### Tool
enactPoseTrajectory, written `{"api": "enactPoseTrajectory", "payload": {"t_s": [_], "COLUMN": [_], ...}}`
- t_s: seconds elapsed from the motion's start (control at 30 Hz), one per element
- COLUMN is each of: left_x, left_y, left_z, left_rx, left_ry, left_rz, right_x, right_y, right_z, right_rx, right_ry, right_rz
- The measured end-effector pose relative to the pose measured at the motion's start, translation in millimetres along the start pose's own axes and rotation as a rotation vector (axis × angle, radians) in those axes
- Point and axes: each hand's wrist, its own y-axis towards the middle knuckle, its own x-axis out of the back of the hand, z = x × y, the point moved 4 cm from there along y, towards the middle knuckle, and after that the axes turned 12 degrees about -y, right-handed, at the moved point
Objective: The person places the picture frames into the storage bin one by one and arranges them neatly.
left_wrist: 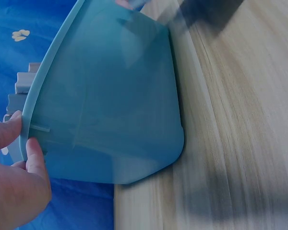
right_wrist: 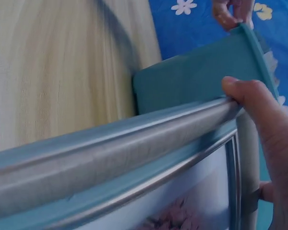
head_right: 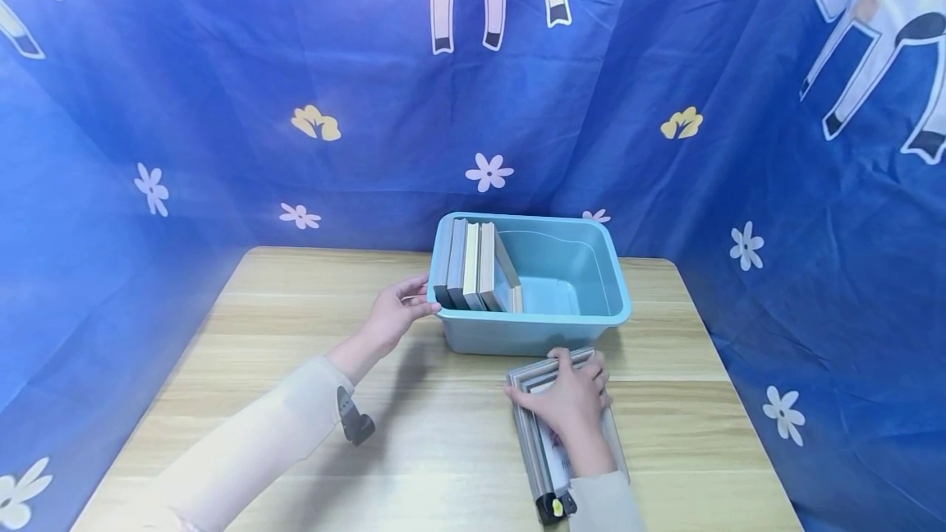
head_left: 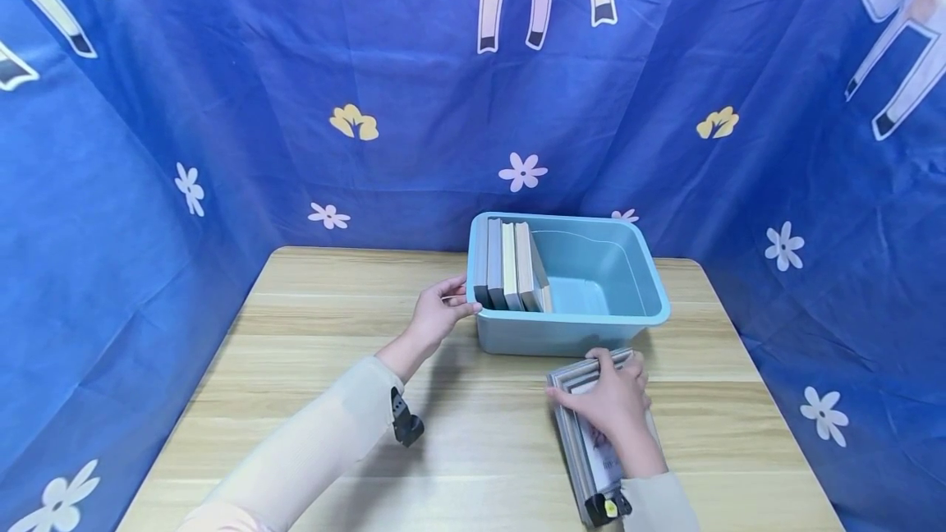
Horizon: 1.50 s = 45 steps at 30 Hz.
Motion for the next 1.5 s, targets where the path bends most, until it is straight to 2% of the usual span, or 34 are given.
{"api": "enactPoseTrajectory", "payload": {"t_s": [0.13, 0.33, 0.77, 1.0, 1.17, 1.3, 1.5], "left_x": [-0.4, -0.6, -0.5, -0.7, -0.3, -0.4, -0.2], "left_y": [0.1, -0.9, -1.1, -0.7, -0.9, -2.0, -2.5], "left_z": [-0.5, -0.7, -0.3, -1.4, -0.6, -2.2, -2.8], "left_rx": [-0.009, -0.011, -0.004, -0.003, 0.001, 0.006, 0.012], "left_ry": [0.002, 0.000, 0.002, -0.014, -0.016, 0.000, 0.019], "left_rz": [0.000, 0.001, -0.001, 0.000, -0.003, -0.007, -0.007], "right_x": [9.1, 20.7, 49.2, 73.6, 98.4, 117.2, 141.4], "right_y": [-8.8, -21.3, -33.6, -35.7, -35.3, -32.3, -25.0], "right_z": [0.1, -1.4, 3.7, 14.5, 24.7, 32.2, 42.2], "right_rx": [0.074, 0.178, 0.305, 0.359, 0.448, 0.500, 0.597], "right_ry": [0.028, 0.134, 0.292, 0.345, 0.394, 0.427, 0.534], "right_rz": [-0.060, -0.187, -0.375, -0.436, -0.498, -0.518, -0.537]}}
